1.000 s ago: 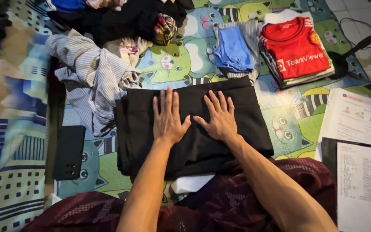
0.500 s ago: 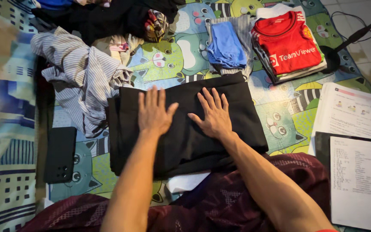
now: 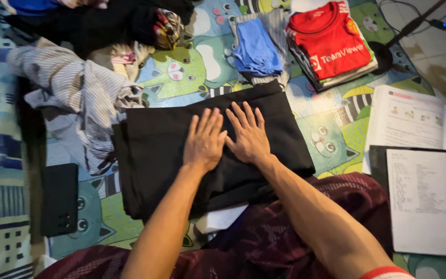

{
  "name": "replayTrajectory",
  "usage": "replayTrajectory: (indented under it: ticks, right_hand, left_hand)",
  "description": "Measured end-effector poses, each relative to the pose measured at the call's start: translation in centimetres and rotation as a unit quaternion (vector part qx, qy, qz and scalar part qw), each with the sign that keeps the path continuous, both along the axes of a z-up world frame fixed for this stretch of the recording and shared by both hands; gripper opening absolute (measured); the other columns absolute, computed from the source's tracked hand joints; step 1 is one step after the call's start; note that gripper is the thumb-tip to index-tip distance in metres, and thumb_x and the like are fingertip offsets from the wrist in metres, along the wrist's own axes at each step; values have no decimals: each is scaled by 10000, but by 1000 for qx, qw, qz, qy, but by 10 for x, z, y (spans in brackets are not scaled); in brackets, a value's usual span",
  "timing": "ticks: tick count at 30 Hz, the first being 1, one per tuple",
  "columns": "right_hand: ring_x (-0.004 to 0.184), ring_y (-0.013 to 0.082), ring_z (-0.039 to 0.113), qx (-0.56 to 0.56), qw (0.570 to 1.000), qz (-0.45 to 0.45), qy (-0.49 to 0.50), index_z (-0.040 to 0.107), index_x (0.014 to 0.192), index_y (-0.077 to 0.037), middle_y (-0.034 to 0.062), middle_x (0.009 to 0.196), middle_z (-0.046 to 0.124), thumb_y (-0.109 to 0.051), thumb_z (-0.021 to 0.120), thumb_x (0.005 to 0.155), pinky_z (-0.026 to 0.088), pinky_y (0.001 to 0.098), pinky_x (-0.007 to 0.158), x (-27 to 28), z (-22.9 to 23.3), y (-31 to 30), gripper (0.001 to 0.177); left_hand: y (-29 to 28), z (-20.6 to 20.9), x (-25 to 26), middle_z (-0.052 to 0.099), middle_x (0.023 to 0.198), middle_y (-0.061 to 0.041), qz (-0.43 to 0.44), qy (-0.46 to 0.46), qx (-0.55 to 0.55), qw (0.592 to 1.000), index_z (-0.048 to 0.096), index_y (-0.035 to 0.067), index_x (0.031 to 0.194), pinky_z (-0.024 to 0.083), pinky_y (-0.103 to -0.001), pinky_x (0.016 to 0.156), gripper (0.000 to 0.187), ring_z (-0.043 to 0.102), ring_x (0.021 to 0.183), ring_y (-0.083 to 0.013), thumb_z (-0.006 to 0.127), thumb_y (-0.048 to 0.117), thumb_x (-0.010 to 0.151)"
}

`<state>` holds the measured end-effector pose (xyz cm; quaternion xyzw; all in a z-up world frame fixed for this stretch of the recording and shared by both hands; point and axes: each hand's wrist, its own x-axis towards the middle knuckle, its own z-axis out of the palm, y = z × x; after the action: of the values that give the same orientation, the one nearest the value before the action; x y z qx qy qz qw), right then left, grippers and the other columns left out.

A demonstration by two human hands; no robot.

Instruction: The person folds multiple items of clothing, including a red jersey, a pair of black trousers, and various shirts, placing some into a suitcase.

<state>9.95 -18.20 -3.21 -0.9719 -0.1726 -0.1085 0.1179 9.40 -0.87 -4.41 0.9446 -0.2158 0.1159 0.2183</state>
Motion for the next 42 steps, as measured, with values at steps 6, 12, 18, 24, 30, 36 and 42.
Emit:
replayTrajectory:
  ticks: [6, 12, 18, 24, 30, 36, 42]
  right_hand:
    - [1540, 344, 242, 22, 1000, 7, -5, 469, 1517, -83, 115, 1634, 357, -604, 596, 950, 135, 550, 1235, -1, 6, 2, 780]
    - [1526, 353, 251, 40, 999, 10, 0, 491, 1504, -73, 129, 1622, 378, -606, 583, 948, 137, 547, 1226, -3, 11, 3, 776]
    - [1527, 341, 271, 33, 999, 6, -11, 513, 1488, -78, 119, 1613, 397, -602, 601, 943, 151, 547, 1234, -3, 9, 4, 761]
    - [1526, 380, 261, 29, 999, -9, -23, 484, 1512, -63, 145, 1630, 379, -525, 600, 952, 146, 579, 1223, -1, -5, 9, 735]
    - [1536, 431, 215, 77, 996, 29, 25, 438, 1531, -56, 148, 1644, 343, -401, 555, 985, 126, 628, 1210, 5, -28, 99, 656]
    - [1539, 380, 247, 95, 989, 114, 22, 455, 1529, -52, 127, 1640, 368, -454, 517, 1041, 143, 626, 1207, 1, -26, 122, 635]
    - [1542, 316, 297, 18, 996, 65, -61, 518, 1516, -70, 119, 1635, 418, -501, 527, 1040, 160, 613, 1224, 21, -13, 26, 643]
  left_hand:
    - [72, 14, 15, 378, 1602, -193, 137, 7, 130, 982, 440, 38, 1524, 173, -530, 1209, 760, 292, 1495, -343, 413, 602, 1015]
    - [115, 16, 12, 378, 1631, -186, 193, 22, 141, 971, 430, 19, 1550, 120, -538, 1274, 744, 261, 1557, -342, 412, 578, 1060]
    - [84, 14, -28, 340, 1667, -156, 193, -46, 144, 970, 435, 35, 1568, 61, -610, 1253, 720, 199, 1567, -404, 452, 533, 1048]
    - [74, 17, -39, 328, 1674, -128, 218, -43, 117, 968, 441, 77, 1571, 42, -655, 1241, 701, 188, 1568, -401, 475, 530, 1037]
    - [77, 2, -31, 306, 1682, -79, 235, -34, 121, 964, 401, 159, 1591, -7, -702, 1204, 697, 170, 1564, -365, 501, 455, 968]
    - [81, -3, -31, 281, 1698, -18, 262, -35, 191, 945, 383, 209, 1607, -37, -719, 1190, 721, 149, 1577, -320, 507, 421, 929]
    - [78, 13, -37, 279, 1685, -61, 238, -7, 100, 966, 394, 139, 1588, -38, -728, 1207, 720, 154, 1576, -359, 457, 563, 1010]
